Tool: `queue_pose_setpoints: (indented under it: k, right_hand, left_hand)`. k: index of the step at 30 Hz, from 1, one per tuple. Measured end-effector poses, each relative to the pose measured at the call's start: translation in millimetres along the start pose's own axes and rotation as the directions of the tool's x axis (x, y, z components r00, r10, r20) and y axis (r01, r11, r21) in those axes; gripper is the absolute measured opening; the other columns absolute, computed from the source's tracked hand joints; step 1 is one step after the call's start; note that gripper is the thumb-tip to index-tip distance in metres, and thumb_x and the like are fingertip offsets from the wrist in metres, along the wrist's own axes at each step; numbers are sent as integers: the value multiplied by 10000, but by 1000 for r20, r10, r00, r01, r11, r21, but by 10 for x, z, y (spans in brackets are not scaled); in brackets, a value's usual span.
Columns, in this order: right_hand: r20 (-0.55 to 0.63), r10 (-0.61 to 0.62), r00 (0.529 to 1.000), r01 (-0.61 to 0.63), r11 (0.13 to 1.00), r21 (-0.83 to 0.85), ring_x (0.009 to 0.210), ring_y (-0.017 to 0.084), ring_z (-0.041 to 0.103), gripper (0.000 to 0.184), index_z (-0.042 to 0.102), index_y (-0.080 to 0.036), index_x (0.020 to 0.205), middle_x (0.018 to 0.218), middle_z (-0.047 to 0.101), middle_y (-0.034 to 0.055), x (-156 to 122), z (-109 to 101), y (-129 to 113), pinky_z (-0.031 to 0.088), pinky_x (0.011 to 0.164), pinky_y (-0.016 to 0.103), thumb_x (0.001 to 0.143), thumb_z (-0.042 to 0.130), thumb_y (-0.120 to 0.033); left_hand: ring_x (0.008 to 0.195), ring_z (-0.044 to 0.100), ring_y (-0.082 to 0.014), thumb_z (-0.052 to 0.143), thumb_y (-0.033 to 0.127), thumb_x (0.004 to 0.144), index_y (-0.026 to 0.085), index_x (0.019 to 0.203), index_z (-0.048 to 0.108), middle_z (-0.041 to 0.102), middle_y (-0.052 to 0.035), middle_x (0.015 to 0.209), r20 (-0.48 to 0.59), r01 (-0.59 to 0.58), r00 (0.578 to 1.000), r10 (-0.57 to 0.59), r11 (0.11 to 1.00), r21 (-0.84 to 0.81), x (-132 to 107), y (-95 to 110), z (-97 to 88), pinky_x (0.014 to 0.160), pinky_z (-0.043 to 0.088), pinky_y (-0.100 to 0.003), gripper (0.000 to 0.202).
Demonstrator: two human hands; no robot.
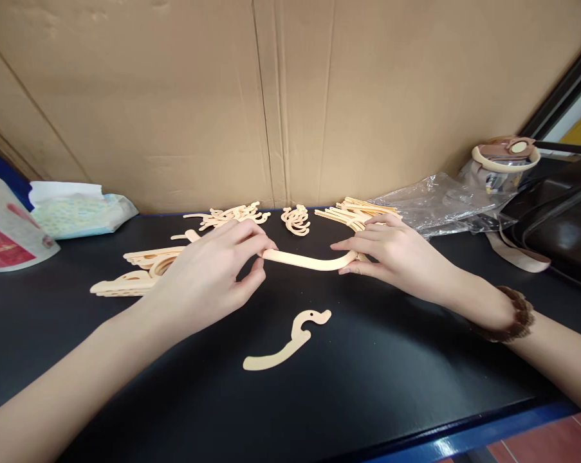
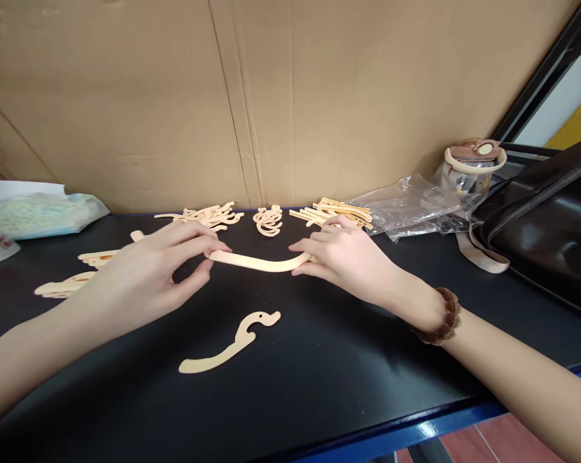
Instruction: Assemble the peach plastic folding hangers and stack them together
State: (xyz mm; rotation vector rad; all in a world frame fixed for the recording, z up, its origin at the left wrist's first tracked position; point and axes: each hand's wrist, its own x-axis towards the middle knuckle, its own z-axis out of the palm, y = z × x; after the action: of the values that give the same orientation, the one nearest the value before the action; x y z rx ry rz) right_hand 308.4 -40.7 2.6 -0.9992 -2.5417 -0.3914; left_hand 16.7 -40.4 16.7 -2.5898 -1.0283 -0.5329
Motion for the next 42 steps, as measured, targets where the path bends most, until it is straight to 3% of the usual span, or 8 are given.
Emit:
queue_pose_setpoints:
  k: [7,12,17,22,27,30,36,42]
  right_hand:
    - [111,-86,990,50,956,290,744,152,623,347,613,-184,1241,914,725,34,-5,-17,-239,445,753,293,969,545,-388]
    - [232,37,972,-130,907,400,613,116,561,267,632,-184,936,753,646,-17,-6,-32,-392,373,565,239,1021,439,-348]
    - [169,68,983,-116,949,293,630,118,592,175,617,-191,982,788,665,-25,-34,8,-382,344,545,247,1003,489,-309]
    - [16,21,1000,-20,999,-43,599,147,582,157,617,-168,901,740,637,-2,-50,43,-477,317,530,290,980,487,-207]
    - [-108,42,993,-75,941,-331,519,161,477,261,544,-181,750,626,530,-4,-40,58,-603,265,501,317,857,435,31]
    - [-120,51,992,-91,928,-360,526,164,460,271,569,-171,797,631,528,1,-28,50,-590,277,515,323,865,407,36]
    - [-81,-137,987,116,968,-223,744,195,559,199,605,-145,1131,853,634,32,-18,39,-554,373,645,327,967,502,-192]
    - [-54,-271,961,248,933,-260,673,173,510,278,634,-96,1048,783,609,39,-15,-4,-607,368,610,317,972,368,-67]
  left_hand:
    - [919,589,-168,376,246,996,229,1049,626,599,-29,1034,124,45,992,-14,965,-258,-21,106,45,746,459,-287,257]
    - [886,590,-139,433,250,981,237,1022,627,601,1,1027,182,89,983,-20,921,-380,-20,231,35,719,454,-261,198]
    - [696,583,-111,507,270,930,246,941,661,629,17,972,238,214,966,-102,833,-509,12,246,9,554,420,-238,157]
    - [749,623,-131,495,342,939,275,1026,670,678,24,947,300,320,938,-176,774,-546,24,277,-8,625,457,-224,207]
    - [553,463,-120,449,490,942,258,946,625,537,56,653,528,486,823,-209,741,-464,19,368,-56,496,324,-234,291]
    - [545,326,-109,445,523,929,217,731,520,389,59,619,601,552,778,-182,653,-518,30,402,-76,476,253,-239,373]
    - [531,266,-102,499,523,902,210,768,543,307,79,574,631,586,766,-123,538,-607,45,396,-18,461,195,-241,344]
    - [500,379,-79,602,437,848,201,783,551,596,47,648,699,681,714,-46,279,-677,73,443,-9,436,297,-190,250]
